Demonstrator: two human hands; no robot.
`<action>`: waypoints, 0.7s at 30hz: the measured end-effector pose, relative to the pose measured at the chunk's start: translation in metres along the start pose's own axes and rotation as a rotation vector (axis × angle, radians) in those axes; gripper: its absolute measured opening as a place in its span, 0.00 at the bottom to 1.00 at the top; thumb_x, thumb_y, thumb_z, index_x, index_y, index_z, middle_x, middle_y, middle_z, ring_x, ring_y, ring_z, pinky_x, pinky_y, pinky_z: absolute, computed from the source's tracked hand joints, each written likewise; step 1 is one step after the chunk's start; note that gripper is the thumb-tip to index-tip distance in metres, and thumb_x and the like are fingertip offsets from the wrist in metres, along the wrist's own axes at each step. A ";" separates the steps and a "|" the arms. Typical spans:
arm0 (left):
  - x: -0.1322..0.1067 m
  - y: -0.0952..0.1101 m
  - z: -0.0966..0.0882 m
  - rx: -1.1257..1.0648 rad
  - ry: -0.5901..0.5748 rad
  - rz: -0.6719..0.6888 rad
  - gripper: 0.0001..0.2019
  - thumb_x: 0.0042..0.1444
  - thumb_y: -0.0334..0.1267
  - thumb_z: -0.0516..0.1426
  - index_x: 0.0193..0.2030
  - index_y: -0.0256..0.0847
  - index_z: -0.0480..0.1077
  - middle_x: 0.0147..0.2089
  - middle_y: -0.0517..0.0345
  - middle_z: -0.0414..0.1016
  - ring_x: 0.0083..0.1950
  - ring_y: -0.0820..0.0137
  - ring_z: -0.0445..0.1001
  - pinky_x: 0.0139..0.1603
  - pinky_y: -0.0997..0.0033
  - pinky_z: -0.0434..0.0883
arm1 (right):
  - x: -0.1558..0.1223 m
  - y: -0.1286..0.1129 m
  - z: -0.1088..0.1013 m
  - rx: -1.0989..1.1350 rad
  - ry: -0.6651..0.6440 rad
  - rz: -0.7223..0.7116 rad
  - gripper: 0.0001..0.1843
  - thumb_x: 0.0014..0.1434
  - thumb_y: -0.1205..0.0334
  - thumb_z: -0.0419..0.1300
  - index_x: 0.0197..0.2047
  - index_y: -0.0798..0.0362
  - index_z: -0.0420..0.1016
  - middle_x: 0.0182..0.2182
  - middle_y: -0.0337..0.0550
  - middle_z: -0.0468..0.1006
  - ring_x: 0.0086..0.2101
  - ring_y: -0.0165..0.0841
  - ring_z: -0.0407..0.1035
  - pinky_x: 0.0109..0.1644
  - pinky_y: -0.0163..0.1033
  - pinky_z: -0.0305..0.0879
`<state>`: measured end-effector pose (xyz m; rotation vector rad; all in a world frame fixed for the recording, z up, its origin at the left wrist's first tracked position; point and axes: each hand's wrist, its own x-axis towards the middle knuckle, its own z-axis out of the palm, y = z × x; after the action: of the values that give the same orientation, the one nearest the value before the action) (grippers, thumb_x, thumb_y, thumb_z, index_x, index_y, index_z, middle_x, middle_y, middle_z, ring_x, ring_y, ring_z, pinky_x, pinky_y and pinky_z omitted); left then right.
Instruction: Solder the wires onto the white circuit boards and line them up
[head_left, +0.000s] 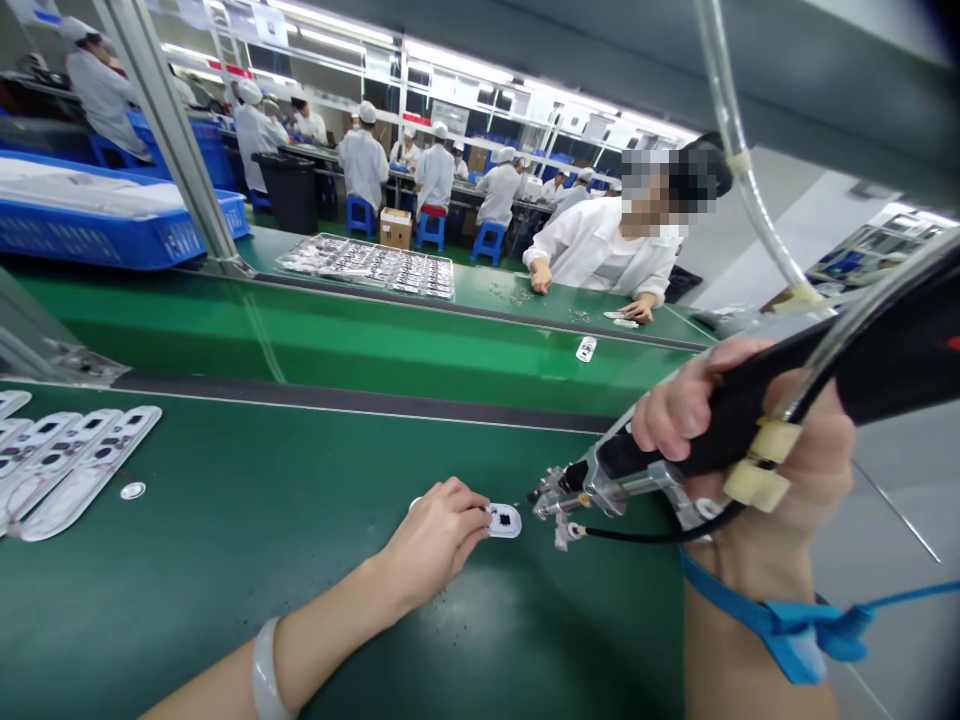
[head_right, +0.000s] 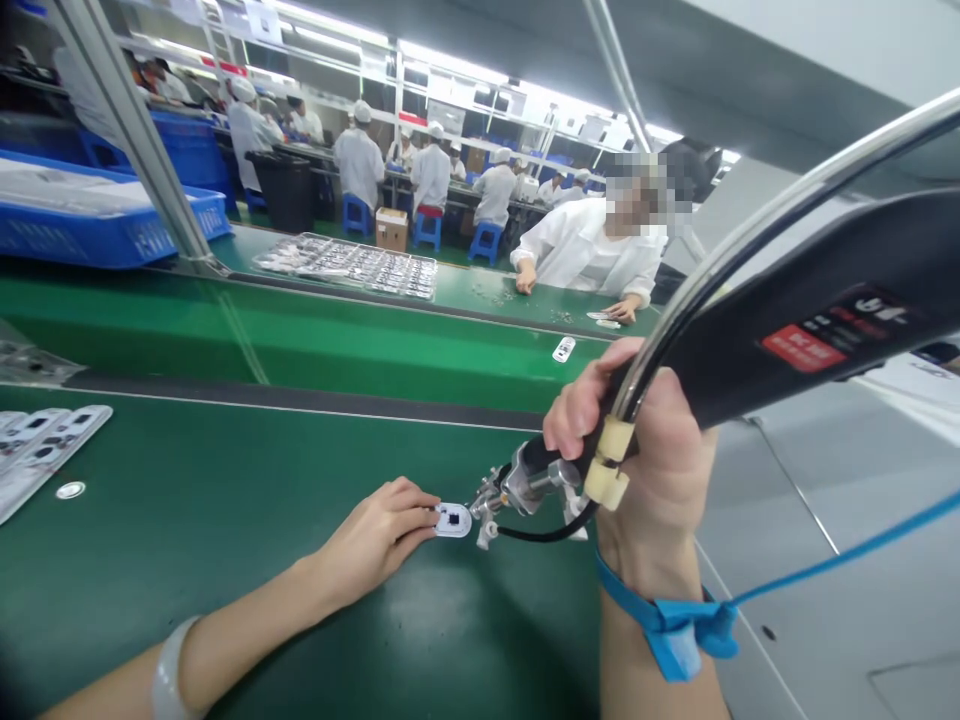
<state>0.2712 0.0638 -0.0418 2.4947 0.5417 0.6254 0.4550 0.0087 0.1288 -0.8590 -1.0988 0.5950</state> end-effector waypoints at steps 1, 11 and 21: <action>0.000 0.000 0.000 0.004 -0.002 0.003 0.09 0.63 0.32 0.54 0.43 0.40 0.76 0.48 0.52 0.78 0.46 0.62 0.72 0.45 0.58 0.75 | 0.000 0.000 0.000 -0.010 -0.003 0.002 0.14 0.55 0.49 0.62 0.34 0.49 0.69 0.17 0.32 0.64 0.15 0.27 0.56 0.20 0.37 0.54; 0.000 0.000 -0.001 0.010 -0.015 -0.007 0.08 0.63 0.33 0.54 0.42 0.40 0.76 0.49 0.52 0.77 0.46 0.62 0.72 0.44 0.59 0.74 | 0.001 0.002 0.001 -0.012 -0.025 0.015 0.14 0.54 0.50 0.64 0.33 0.50 0.68 0.17 0.31 0.65 0.15 0.27 0.57 0.20 0.37 0.54; 0.001 0.000 -0.002 0.013 -0.026 -0.001 0.09 0.64 0.33 0.53 0.42 0.39 0.76 0.48 0.51 0.77 0.46 0.62 0.71 0.45 0.60 0.73 | 0.000 0.003 0.002 0.009 -0.050 0.041 0.12 0.57 0.52 0.61 0.32 0.51 0.68 0.17 0.32 0.65 0.16 0.27 0.57 0.21 0.37 0.55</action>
<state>0.2712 0.0647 -0.0396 2.5106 0.5387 0.5899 0.4527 0.0104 0.1268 -0.8643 -1.1253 0.6576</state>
